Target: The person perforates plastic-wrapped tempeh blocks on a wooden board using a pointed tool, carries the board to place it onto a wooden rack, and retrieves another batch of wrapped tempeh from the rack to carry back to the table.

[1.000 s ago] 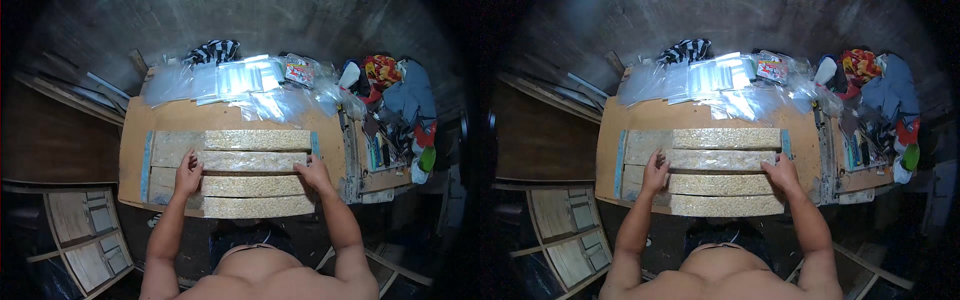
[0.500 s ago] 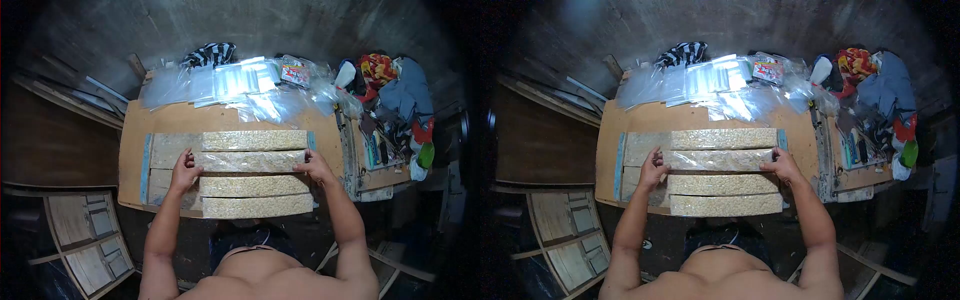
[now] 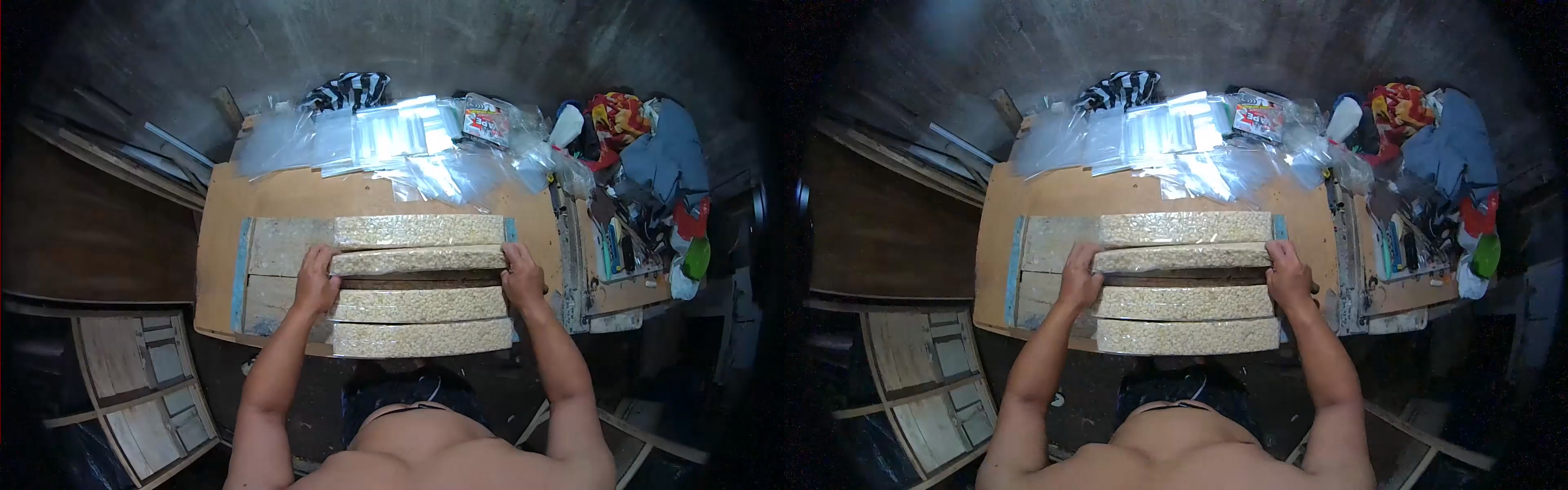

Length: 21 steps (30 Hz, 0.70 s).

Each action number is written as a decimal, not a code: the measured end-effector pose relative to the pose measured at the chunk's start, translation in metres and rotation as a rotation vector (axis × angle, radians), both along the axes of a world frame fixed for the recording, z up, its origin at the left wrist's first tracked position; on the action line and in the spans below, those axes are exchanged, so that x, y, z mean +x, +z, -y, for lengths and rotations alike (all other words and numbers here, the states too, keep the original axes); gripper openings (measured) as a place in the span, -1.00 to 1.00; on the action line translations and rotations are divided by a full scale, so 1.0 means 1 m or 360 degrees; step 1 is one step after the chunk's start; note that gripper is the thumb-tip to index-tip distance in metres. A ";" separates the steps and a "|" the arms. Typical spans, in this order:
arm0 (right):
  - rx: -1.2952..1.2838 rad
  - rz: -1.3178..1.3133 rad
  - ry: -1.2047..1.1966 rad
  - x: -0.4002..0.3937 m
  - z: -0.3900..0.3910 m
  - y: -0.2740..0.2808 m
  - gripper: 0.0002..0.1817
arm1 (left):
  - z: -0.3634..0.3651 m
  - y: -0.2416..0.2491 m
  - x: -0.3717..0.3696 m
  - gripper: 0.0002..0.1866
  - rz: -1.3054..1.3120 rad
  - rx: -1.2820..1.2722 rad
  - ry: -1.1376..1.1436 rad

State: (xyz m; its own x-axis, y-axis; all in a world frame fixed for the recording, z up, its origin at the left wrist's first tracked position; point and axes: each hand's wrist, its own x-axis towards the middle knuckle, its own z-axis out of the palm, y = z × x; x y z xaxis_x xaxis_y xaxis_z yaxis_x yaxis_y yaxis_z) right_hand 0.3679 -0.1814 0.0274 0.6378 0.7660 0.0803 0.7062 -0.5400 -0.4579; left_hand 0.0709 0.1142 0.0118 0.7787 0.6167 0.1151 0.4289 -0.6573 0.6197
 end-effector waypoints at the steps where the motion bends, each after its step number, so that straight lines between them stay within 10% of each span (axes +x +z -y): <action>1: -0.0003 0.0025 -0.0019 -0.001 -0.001 0.000 -0.55 | 0.002 0.000 0.003 -0.54 0.0086 0.0079 0.0032; 7: -0.0032 -0.0386 0.0159 0.005 0.017 0.016 -0.57 | 0.010 0.011 -0.014 -0.52 0.0138 -0.0565 0.0062; 21: 0.0038 -0.0234 0.0099 -0.006 0.017 -0.005 -0.38 | 0.020 -0.004 -0.006 -0.40 0.0037 -0.0286 0.0141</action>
State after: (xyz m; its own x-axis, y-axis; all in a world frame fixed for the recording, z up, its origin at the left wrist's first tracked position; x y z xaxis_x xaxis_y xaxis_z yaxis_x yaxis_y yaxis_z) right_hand 0.3623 -0.1988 0.0221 0.5952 0.8035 0.0079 0.6623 -0.4850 -0.5711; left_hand 0.0649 0.0947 0.0075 0.7189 0.6950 0.0142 0.4644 -0.4955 0.7340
